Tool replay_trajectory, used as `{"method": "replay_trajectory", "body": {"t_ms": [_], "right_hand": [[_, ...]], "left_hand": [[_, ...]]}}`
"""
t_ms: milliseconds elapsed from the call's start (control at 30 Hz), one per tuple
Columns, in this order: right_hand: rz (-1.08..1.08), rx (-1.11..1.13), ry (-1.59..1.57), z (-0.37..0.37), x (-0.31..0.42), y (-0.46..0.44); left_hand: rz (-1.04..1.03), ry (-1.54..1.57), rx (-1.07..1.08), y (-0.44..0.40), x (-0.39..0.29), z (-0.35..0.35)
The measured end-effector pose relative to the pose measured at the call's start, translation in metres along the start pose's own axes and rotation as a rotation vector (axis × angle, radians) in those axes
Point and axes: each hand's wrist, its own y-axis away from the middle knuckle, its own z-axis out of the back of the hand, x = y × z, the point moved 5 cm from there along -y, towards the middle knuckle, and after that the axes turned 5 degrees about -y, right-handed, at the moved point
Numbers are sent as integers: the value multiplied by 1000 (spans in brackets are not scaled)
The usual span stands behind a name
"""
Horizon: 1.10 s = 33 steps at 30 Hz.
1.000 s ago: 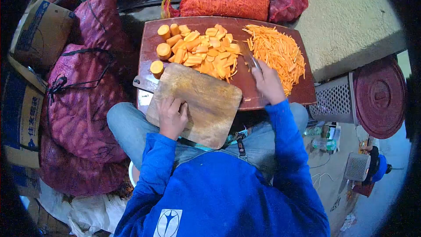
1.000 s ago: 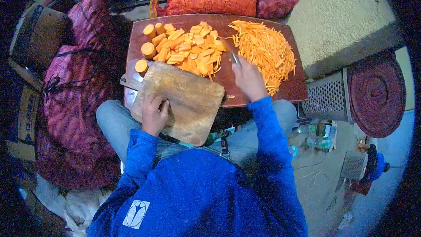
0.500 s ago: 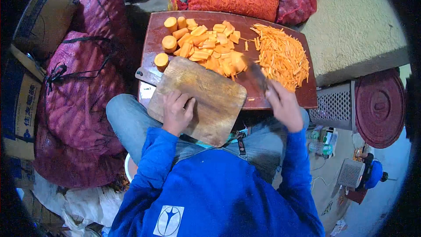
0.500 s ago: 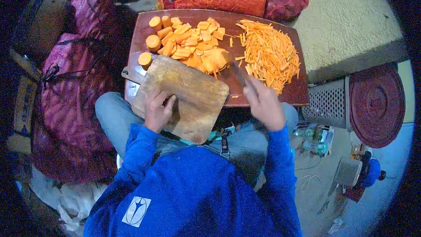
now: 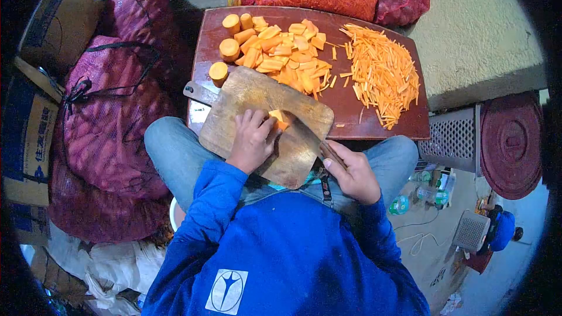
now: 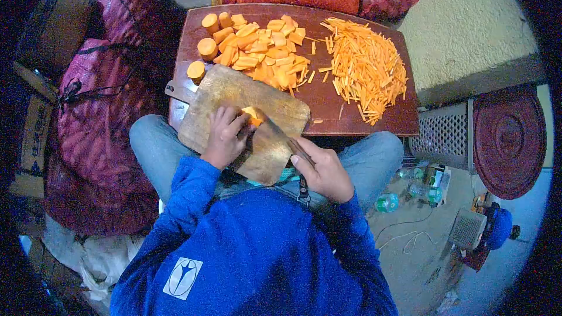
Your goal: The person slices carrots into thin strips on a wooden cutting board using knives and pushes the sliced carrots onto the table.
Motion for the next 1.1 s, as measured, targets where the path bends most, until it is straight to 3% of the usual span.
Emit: {"method": "replay_trajectory", "body": {"t_ms": [67, 167, 267, 400, 467, 600, 667, 800, 1100], "right_hand": [[48, -135, 11, 1, -1, 0], [-67, -85, -28, -14, -5, -6], [19, -70, -87, -28, -1, -15], [-68, -43, -71, -31, 4, -22], [25, -160, -66, -31, -2, -21], [-21, -61, -16, -34, 2, -21], [131, -82, 107, -42, 5, -20], [135, -70, 224, -52, 1, -14], [-91, 63, 343, -65, 0, -23]], "left_hand": [[8, 19, 9, -1, 1, -1], [76, 94, 26, 0, 7, -3], [125, 76, -101, 3, 13, -3], [149, 102, -110, 3, 13, 4], [91, 143, -64, 3, 16, 2], [46, 172, 8, 2, 16, -2], [-2, 115, 9, 3, 15, -2], [-45, 47, 14, -1, 11, 2], [-56, -8, 12, 3, 13, -3]]}}
